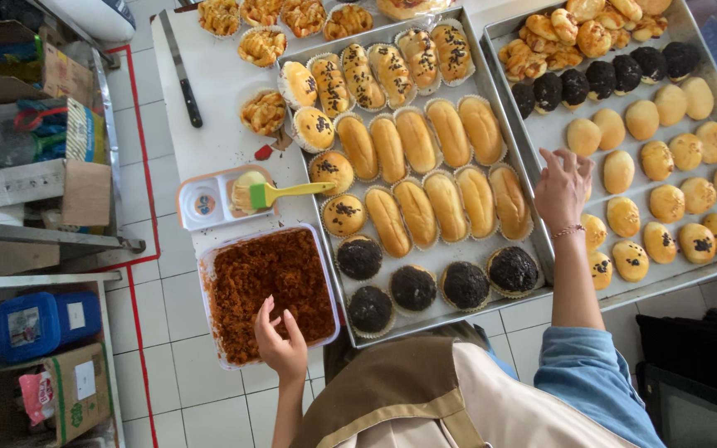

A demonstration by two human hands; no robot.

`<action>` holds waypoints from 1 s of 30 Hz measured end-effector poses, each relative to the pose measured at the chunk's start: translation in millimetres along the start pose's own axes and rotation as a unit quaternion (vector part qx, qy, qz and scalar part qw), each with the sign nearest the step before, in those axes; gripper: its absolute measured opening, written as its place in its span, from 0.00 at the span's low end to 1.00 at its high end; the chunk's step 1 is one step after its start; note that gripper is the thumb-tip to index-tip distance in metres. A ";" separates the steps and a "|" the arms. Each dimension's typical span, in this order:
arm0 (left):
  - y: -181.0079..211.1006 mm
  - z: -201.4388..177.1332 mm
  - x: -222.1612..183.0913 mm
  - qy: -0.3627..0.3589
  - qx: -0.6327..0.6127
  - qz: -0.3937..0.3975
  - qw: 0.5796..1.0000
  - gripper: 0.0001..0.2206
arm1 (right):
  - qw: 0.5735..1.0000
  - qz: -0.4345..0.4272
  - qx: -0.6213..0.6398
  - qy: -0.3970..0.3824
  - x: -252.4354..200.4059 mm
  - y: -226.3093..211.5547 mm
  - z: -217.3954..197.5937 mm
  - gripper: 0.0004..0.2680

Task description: The person prepares sandwiches by hand using a brush; they take long bread rolls, brush the inside with white spread from a bowl, and then press the open rolls into a container of dark meat topping before placing them on a tray.

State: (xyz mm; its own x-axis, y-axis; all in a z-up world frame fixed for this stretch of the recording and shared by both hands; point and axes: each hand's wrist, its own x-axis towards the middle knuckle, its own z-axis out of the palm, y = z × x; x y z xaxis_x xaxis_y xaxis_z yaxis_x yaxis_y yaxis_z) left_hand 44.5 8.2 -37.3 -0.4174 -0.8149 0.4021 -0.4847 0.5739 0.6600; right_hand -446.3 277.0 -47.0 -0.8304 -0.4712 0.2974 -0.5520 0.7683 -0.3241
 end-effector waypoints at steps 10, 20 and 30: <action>-0.2 -2.3 1.8 -0.039 0.007 0.005 0.999 0.18 | 0.994 -0.076 0.017 -0.070 -37.2 -38.0 9.8 0.15; 3.2 4.4 2.7 0.021 0.024 -0.040 0.999 0.16 | 0.992 -0.074 -0.036 -0.097 -52.3 -53.3 20.4 0.14; -10.7 11.1 -3.6 0.039 0.047 -0.058 0.996 0.15 | 0.989 -0.064 -0.059 -0.123 -59.3 -48.3 37.5 0.16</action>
State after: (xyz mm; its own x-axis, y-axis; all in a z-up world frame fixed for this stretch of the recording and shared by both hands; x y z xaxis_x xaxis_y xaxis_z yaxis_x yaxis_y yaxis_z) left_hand 42.6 5.9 -52.9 -0.2952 -0.8774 0.3781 -0.5979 0.4783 0.6432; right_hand -373.2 251.6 -82.7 -0.7564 -0.6469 0.0972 -0.6523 0.7348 -0.1859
